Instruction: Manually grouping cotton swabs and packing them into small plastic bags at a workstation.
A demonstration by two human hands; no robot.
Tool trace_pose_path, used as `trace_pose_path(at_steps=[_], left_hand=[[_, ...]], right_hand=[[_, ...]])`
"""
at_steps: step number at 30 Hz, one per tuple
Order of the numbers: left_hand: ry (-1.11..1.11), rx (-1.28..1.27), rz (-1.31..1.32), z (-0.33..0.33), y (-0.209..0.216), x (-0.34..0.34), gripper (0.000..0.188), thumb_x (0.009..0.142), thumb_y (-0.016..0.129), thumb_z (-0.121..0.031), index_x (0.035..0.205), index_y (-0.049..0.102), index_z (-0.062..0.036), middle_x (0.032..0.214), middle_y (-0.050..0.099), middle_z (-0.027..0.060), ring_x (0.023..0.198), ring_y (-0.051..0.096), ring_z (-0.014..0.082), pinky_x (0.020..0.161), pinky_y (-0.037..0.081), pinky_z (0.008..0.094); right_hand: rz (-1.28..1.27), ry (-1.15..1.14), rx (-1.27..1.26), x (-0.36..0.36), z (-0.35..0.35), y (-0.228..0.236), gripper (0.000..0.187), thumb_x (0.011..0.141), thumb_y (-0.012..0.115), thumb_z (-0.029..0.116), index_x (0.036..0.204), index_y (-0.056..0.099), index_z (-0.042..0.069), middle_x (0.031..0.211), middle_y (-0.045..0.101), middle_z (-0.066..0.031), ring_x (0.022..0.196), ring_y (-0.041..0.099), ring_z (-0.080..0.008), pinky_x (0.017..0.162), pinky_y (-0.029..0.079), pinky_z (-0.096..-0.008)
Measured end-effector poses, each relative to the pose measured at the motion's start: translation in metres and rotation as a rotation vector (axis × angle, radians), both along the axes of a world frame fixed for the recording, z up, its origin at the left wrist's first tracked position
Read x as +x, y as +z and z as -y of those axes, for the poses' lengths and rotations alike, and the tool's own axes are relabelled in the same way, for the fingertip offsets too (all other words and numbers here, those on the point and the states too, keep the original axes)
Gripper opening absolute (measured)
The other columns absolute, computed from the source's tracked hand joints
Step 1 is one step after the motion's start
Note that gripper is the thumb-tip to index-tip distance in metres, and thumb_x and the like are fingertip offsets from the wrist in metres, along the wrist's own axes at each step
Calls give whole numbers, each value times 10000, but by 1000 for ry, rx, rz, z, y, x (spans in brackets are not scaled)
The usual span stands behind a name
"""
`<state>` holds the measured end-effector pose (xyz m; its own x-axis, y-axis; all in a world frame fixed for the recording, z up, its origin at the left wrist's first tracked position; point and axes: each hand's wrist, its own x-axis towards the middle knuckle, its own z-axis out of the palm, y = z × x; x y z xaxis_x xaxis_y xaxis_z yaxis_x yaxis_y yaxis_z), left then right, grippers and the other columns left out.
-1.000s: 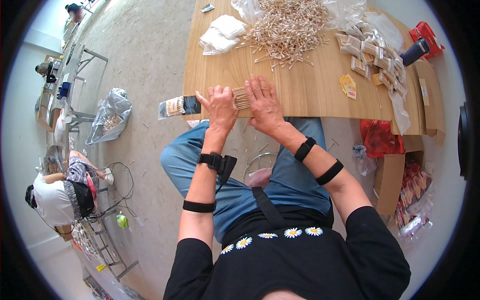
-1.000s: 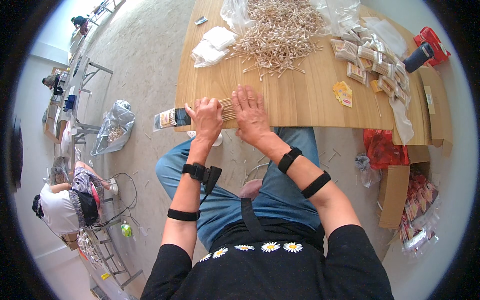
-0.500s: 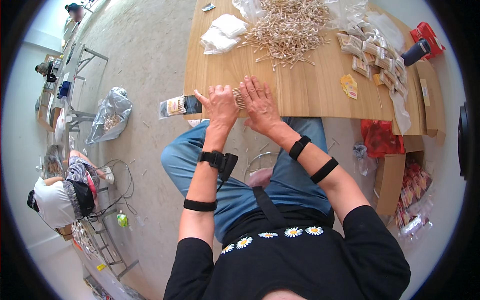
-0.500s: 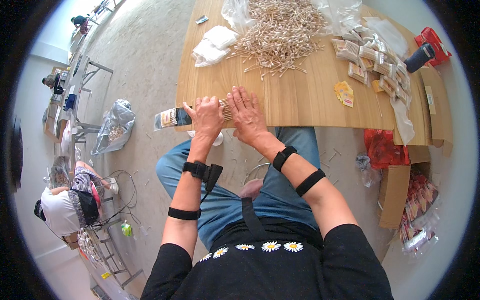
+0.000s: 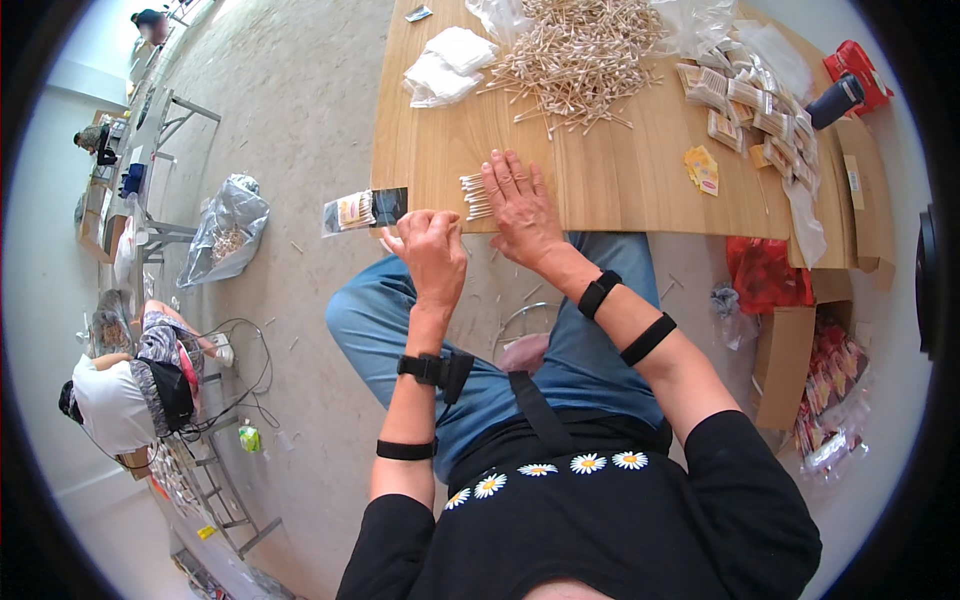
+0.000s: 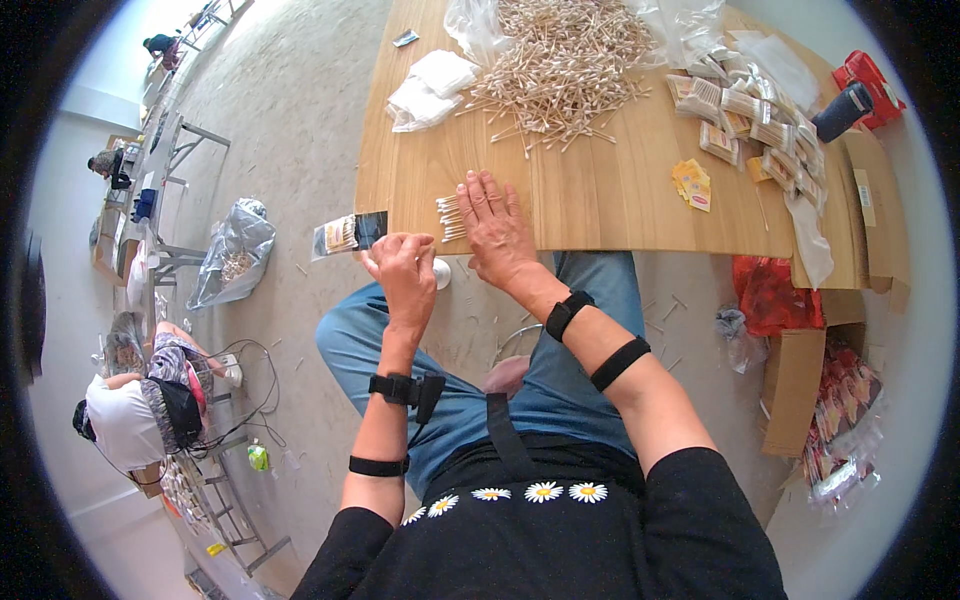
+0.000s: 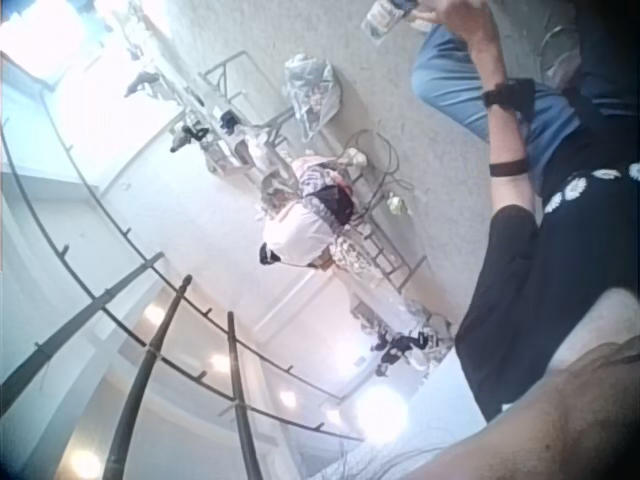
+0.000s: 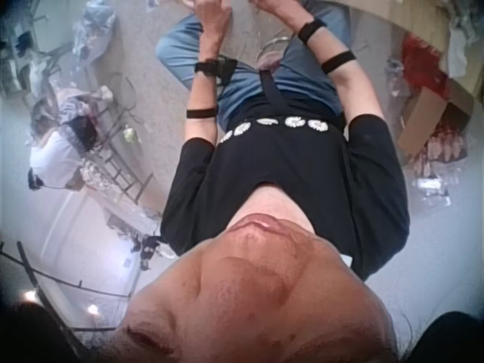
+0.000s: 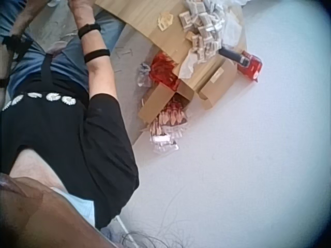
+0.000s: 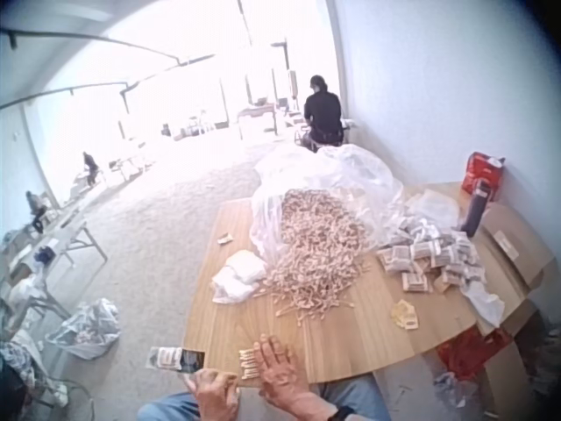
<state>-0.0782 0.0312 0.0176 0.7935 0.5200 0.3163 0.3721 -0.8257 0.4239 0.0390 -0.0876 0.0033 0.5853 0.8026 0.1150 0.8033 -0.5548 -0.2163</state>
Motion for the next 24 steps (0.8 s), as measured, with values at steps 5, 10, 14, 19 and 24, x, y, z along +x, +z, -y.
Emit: trace_pose_path(at_steps=[5,10,14,19,24], left_hand=[[38,-18,30,10,-5,-5,147,822,730,-136,969,739,-137,999,593,36,1110,519,267,1115,215,655],[14,-12,35,13,-8,0,150,837,723,-147,985,745,-144,987,587,38,1090,521,262,1114,226,635],[4,-19,29,15,-9,4,138,856,708,-153,989,742,-142,989,591,37,1075,533,263,1109,229,639],[-6,-17,3,18,-10,1,159,859,705,-154,1015,735,-141,1005,599,35,1077,538,265,1105,223,654],[14,2,33,13,-10,4,172,860,704,-159,1029,734,-145,1012,601,33,1078,537,263,1106,217,661]], right_hand=[[6,6,10,-2,-2,1,1091,639,865,308,1524,294,23,1601,264,-156,1508,203,-317,1223,169,-490],[17,3,-1,-3,-2,2,1075,646,859,304,1521,300,26,1600,268,-154,1508,205,-315,1224,168,-487],[21,0,15,-3,-2,1,1061,650,854,300,1517,308,26,1595,278,-152,1504,214,-315,1222,174,-487],[26,-1,8,-2,-2,2,1056,649,850,301,1515,312,27,1592,285,-151,1500,224,-315,1219,183,-493],[35,-2,2,-3,-2,1,1051,650,845,296,1516,313,26,1593,286,-151,1501,225,-315,1219,186,-496]])
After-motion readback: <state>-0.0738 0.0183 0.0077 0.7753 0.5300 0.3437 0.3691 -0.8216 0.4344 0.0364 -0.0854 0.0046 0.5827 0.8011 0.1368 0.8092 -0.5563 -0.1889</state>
